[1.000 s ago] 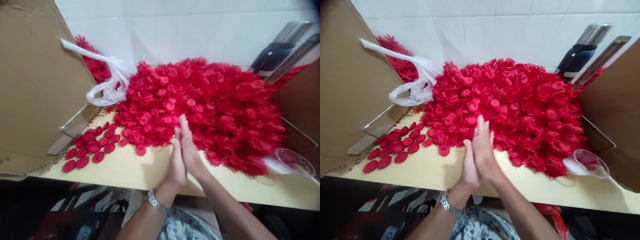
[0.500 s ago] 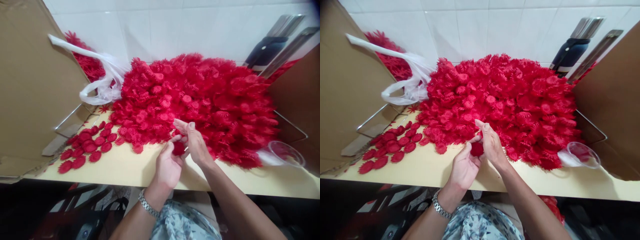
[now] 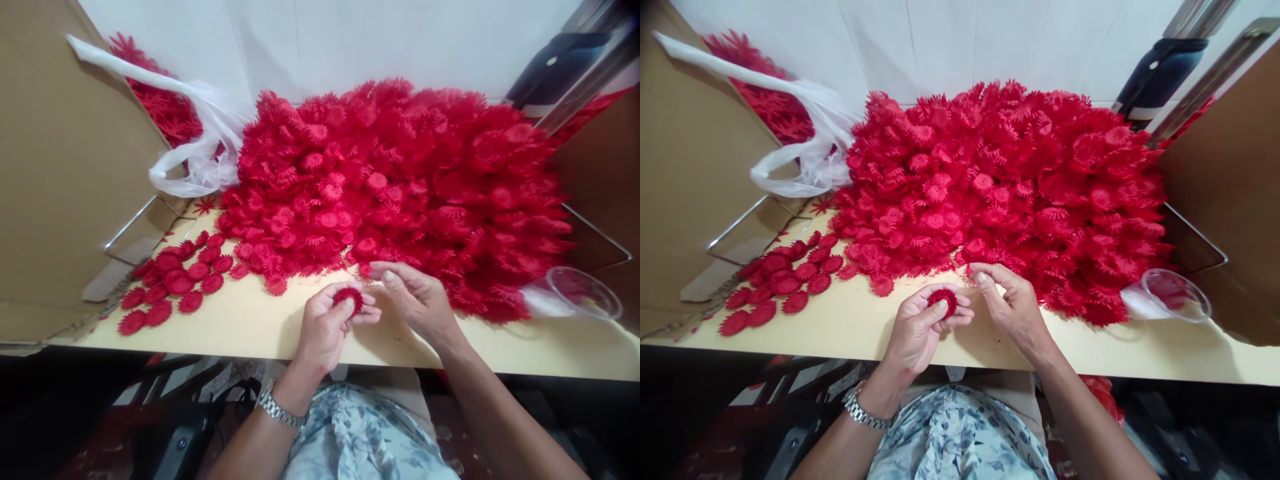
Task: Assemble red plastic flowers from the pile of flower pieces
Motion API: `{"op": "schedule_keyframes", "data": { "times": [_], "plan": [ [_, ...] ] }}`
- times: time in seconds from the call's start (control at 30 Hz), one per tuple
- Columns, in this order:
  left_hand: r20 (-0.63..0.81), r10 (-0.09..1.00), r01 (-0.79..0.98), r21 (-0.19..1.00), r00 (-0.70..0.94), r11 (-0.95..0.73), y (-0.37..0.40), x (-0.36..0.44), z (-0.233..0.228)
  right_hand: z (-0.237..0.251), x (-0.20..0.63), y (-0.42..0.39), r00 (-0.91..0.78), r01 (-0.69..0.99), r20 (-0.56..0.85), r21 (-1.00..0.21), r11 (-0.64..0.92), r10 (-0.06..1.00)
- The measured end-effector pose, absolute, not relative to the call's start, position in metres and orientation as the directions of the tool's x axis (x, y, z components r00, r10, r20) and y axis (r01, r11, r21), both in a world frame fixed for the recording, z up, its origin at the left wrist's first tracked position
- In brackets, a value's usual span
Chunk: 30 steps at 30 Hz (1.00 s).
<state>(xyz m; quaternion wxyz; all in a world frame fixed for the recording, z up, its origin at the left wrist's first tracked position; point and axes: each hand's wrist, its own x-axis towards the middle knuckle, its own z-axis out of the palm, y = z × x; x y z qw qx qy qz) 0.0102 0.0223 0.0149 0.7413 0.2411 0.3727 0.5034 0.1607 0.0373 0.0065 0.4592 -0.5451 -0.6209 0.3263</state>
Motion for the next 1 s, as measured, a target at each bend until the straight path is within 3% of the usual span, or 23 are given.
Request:
{"op": "schedule_keyframes", "data": {
  "times": [0.43,0.63,0.87,1.0],
  "plan": [
    [-0.356,0.911,-0.415,0.812,0.206,0.411,0.017,0.009,0.011,0.012,0.156,0.019,-0.126,0.48,0.286,-0.82,0.311,0.95],
    [-0.299,0.938,-0.419,0.839,0.178,0.347,0.018,0.013,0.003,0.017,0.148,0.021,-0.361,0.619,0.412,-0.565,0.545,0.837],
    [-0.377,0.884,-0.434,0.772,0.275,0.464,0.017,0.006,0.003,0.016,0.151,0.026,-0.551,0.646,0.283,-0.451,0.616,0.785],
    [-0.391,0.881,-0.48,0.739,0.266,0.472,0.018,0.002,0.006,0.011,0.147,0.021,-0.565,0.69,0.392,-0.258,0.676,0.726]
  ]
}}
